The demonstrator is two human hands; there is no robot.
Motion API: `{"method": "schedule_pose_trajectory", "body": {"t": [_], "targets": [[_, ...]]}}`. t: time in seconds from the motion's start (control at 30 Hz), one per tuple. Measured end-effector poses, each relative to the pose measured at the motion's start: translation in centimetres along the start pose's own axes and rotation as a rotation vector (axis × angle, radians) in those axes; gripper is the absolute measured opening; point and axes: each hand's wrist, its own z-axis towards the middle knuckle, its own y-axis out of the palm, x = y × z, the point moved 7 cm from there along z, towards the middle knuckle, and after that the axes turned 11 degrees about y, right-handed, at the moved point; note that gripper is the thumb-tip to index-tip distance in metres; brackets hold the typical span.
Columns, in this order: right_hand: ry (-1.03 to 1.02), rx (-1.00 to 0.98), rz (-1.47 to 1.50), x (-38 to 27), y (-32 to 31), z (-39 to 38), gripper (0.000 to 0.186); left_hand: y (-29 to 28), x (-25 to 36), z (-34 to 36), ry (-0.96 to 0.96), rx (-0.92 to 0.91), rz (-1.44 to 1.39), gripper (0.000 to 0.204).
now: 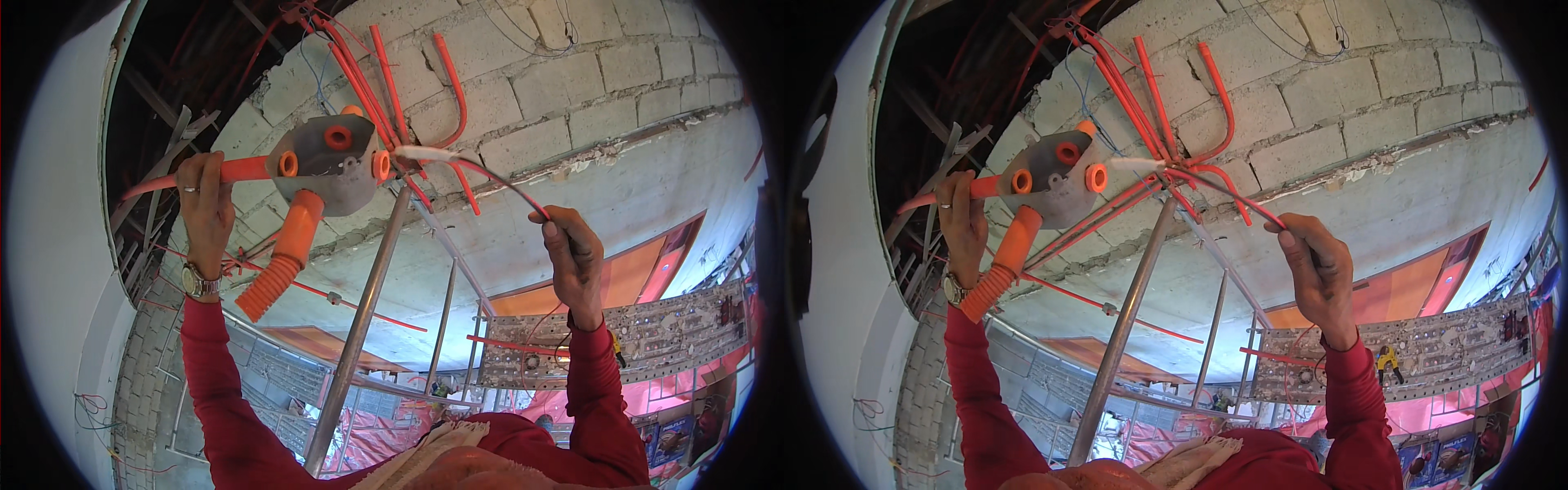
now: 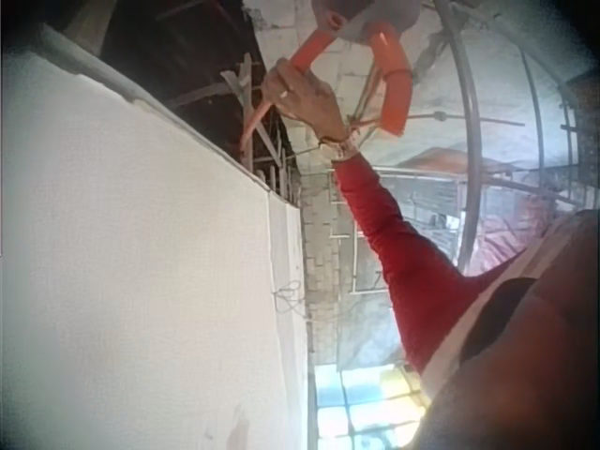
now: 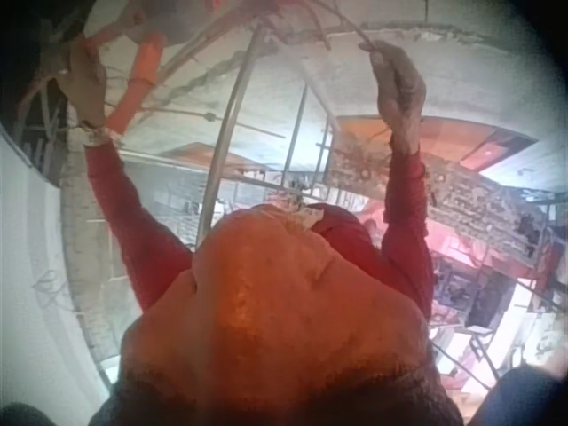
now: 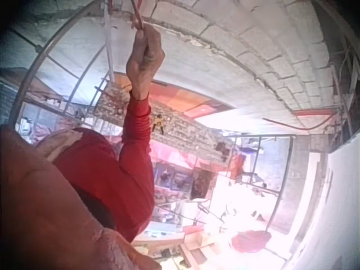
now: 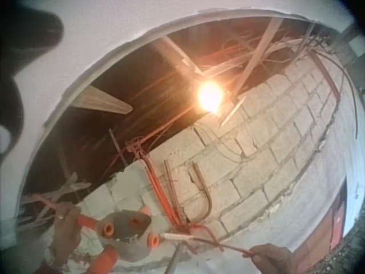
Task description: The person stands on a scaffold and uses a roll of tape to wrap wire ends, then inserts the wires and a conduit into a junction box on the ceiling.
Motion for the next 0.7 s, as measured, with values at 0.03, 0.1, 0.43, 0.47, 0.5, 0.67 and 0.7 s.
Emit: {"method": "schedule_pose_trajectory", "body": {"t": [0.03,0.1,0.43,0.47,0.5,0.67,0.7], "targets": [[0.003,0.001,-0.004,0.2,-0.1,-0.1,0.016,0.3,0.2,-0.1,-0.001,0.001,-0.005,0.038],[0.077,-0.056,-0.021,1.0,0.3,-0.1,0.015,0.9,0.2,-0.4,-0.044,0.020,-0.036,0.036],[-0.046,-0.103,-0.118,-0.9,4.2,-0.3,0.017,0.4,0.9,-0.9,-0.022,-0.041,-0.004,0.048],[-0.072,-0.105,-0.122,-1.6,5.0,-0.5,0.019,0.4,1.0,-1.1,-0.016,-0.043,-0.017,0.051],[-0.098,-0.107,-0.125,-2.3,5.8,-0.6,0.021,0.3,1.0,-1.2,-0.011,-0.046,-0.030,0.053],[-0.100,-0.109,-0.140,-3.8,8.6,-2.1,0.028,0.2,1.0,-1.7,-0.007,-0.048,-0.044,0.053],[-0.097,-0.112,-0.148,-4.1,8.8,-2.3,0.028,0.2,1.0,-1.9,-0.006,-0.044,-0.047,0.052]]}}
